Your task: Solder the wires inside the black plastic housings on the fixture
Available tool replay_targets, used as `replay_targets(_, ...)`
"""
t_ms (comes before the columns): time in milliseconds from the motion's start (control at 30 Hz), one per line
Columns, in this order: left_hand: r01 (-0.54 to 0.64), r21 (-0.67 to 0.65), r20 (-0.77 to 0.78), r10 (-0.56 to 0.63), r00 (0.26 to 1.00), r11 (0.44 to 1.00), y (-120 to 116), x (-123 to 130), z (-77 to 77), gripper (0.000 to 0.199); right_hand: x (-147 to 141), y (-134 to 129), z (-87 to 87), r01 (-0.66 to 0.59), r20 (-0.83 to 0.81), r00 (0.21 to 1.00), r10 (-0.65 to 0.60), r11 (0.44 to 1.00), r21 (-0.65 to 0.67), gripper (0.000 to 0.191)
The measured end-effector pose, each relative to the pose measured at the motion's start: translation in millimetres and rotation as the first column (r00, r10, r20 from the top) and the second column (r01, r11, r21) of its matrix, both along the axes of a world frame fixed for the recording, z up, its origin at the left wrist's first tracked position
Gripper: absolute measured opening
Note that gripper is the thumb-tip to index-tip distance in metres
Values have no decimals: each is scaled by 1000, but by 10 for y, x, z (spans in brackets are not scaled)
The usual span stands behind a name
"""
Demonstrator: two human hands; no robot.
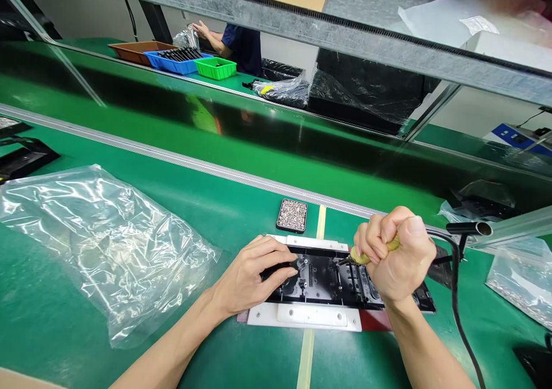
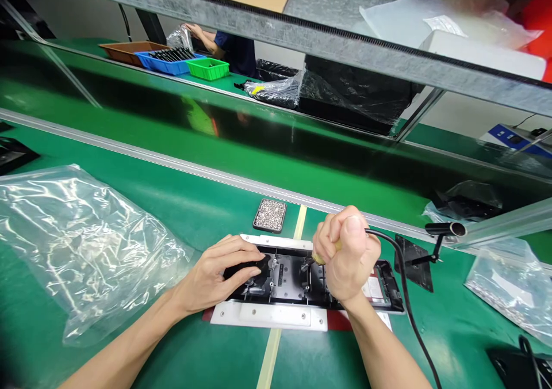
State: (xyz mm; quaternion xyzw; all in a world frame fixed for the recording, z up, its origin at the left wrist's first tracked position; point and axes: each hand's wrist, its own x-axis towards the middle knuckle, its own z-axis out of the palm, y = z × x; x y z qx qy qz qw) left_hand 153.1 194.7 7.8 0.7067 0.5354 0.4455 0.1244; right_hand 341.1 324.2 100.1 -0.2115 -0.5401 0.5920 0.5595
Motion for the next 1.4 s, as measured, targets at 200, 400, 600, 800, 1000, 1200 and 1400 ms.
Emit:
replay_targets(200, 6, 20, -11, -6, 1000, 1000, 7, -5, -1, 17, 16, 19, -15, 11, 4, 1000, -11, 1000, -1, 38)
replay_targets(400, 13, 23, -11, -13, 1000, 1000, 11, -7, 6, 17, 20, 21, -12, -6, -1, 1000, 6, 1000, 26, 39)
replay_targets(600, 17, 23, -14, -17, 1000, 1000, 6, 4, 27, 16, 4, 18, -8, -6, -7, 1000, 6, 1000, 27, 40)
replay_targets(800, 14, 15, -11, -14, 1000, 1000, 8, -1, 30, 16, 3, 6, 5, 3, -3, 1000, -3, 1000, 26, 38)
replay_targets(1000, 11, 11, -8, -11, 1000, 1000, -6, 0, 31, 16, 4, 3, 1, 11, 3, 1000, -11, 1000, 18, 39)
replay_targets(1200, 8, 9, -13, -7, 1000, 1000, 0, 5, 39, 16, -3, 21, -7, 14, 4, 1000, -14, 1000, 18, 40)
replay_targets(1400, 2, 10, -26, -1, 1000, 1000, 4, 11, 33, 16, 5, 34, -16, 0, -4, 1000, 0, 1000, 19, 39)
